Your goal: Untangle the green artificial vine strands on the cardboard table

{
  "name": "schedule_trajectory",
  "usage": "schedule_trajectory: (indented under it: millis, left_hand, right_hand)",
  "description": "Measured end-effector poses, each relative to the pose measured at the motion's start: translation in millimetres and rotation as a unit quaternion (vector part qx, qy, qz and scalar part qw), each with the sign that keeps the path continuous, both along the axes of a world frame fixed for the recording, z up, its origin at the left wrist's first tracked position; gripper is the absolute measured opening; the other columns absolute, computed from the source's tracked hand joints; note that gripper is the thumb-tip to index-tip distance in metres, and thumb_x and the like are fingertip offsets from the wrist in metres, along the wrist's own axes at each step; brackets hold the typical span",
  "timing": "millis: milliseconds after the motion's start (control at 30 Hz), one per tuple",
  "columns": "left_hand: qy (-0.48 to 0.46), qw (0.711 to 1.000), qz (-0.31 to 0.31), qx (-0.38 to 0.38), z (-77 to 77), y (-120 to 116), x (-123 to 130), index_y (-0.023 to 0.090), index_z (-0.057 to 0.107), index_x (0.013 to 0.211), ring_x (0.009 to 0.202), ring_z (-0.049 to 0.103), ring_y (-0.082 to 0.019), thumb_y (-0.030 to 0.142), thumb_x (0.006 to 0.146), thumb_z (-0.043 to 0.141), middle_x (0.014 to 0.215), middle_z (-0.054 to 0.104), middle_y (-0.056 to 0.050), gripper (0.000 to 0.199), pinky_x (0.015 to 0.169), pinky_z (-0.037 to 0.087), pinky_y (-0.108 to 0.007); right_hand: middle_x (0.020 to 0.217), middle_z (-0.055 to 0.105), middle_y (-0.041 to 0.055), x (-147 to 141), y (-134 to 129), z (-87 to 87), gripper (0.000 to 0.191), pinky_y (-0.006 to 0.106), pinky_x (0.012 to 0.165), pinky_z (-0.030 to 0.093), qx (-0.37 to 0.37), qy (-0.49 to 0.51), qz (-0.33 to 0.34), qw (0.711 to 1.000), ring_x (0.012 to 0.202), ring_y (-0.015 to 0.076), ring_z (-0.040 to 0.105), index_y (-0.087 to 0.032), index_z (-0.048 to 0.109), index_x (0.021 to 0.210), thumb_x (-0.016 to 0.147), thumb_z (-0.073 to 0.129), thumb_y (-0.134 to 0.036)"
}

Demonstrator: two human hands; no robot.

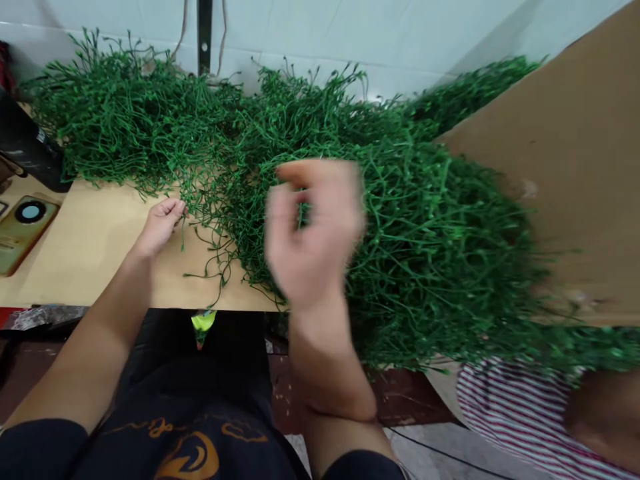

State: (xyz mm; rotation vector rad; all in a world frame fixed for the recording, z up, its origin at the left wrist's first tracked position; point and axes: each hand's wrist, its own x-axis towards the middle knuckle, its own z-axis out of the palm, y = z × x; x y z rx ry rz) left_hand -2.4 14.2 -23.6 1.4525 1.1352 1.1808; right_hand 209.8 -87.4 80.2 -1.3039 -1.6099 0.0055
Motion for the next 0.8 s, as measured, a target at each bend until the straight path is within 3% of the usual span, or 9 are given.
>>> schedule_trajectory:
  millis: [67, 167, 267, 400, 600, 700, 800]
  left_hand:
    - [-0.008, 1.000, -0.013, 0.000, 0.2, -1, -2, 0.019, 0.044, 0.057, 0.053, 0.030, -0.010, 0.037, 0.084, 0.056, 0.051, 0.030, 0.005, 0.035, 0.052, 0.026, -0.024]
    - [-0.005, 1.000, -0.015, -0.008, 1.4, -2, -3, 0.018, 0.046, 0.058, 0.053, 0.028, -0.010, 0.040, 0.083, 0.057, 0.051, 0.030, 0.005, 0.035, 0.051, 0.026, -0.023]
    - [0.004, 1.000, -0.007, -0.011, 2.8, -1, -2, 0.018, 0.041, 0.054, 0.053, 0.027, -0.009, 0.037, 0.083, 0.058, 0.051, 0.029, 0.005, 0.038, 0.052, 0.026, -0.023]
    - [0.015, 1.000, 0.003, -0.004, 2.6, 3, 2, 0.017, 0.039, 0.052, 0.053, 0.027, -0.009, 0.028, 0.084, 0.057, 0.052, 0.027, 0.005, 0.038, 0.055, 0.026, -0.023]
    - [0.029, 0.999, 0.018, -0.033, -1.6, 8, 8, 0.017, 0.033, 0.048, 0.051, 0.024, -0.008, 0.022, 0.082, 0.059, 0.050, 0.024, 0.005, 0.043, 0.052, 0.023, -0.023]
    - [-0.001, 0.995, 0.095, -0.034, -5.6, 16, 5, 0.017, 0.038, 0.052, 0.051, 0.027, -0.009, 0.023, 0.085, 0.055, 0.050, 0.028, 0.005, 0.038, 0.053, 0.026, -0.023]
    - [-0.021, 0.983, 0.180, -0.026, -10.0, 24, 2, 0.018, 0.042, 0.054, 0.052, 0.031, -0.009, 0.022, 0.088, 0.052, 0.051, 0.034, 0.005, 0.035, 0.056, 0.030, -0.023]
  right_hand:
    - [0.100, 0.060, 0.0123, -33, 20, -29.5, 0.022, 0.042, 0.088, 0.045, -0.059, -0.068, 0.071, 0.993, 0.096, 0.0228, 0.054, -0.016, 0.057, 0.100, 0.086, 0.052, -0.033]
    - [0.094, 0.062, 0.0121, -62, 48, -67.1, 0.021, 0.038, 0.083, 0.045, -0.191, -0.086, 0.136, 0.968, 0.089, 0.0218, 0.056, -0.014, 0.056, 0.100, 0.084, 0.053, -0.028]
    - [0.078, 0.058, 0.0056, -66, 58, -81.3, 0.011, 0.030, 0.071, 0.041, -0.270, -0.062, 0.133, 0.952, 0.072, 0.0157, 0.051, -0.016, 0.053, 0.086, 0.086, 0.048, -0.026]
    - [0.065, 0.045, 0.0000, -62, 53, -79.2, 0.022, 0.026, 0.063, 0.032, -0.257, -0.038, 0.127, 0.957, 0.062, 0.0116, 0.039, -0.019, 0.038, 0.065, 0.086, 0.041, -0.023]
    - [0.060, 0.038, -0.0004, -63, 44, -72.1, 0.027, 0.027, 0.063, 0.030, -0.233, -0.033, 0.174, 0.956, 0.063, 0.0126, 0.036, -0.020, 0.031, 0.059, 0.084, 0.042, -0.021]
    - [0.058, 0.039, -0.0008, -61, 23, -51.7, 0.028, 0.027, 0.063, 0.033, -0.227, -0.040, 0.281, 0.932, 0.062, 0.0122, 0.038, -0.019, 0.034, 0.059, 0.086, 0.040, -0.020]
    - [0.060, 0.044, -0.0006, -51, -4, -22.8, 0.029, 0.028, 0.067, 0.037, -0.172, -0.101, 0.406, 0.892, 0.064, 0.0119, 0.041, -0.019, 0.040, 0.061, 0.090, 0.041, -0.021]
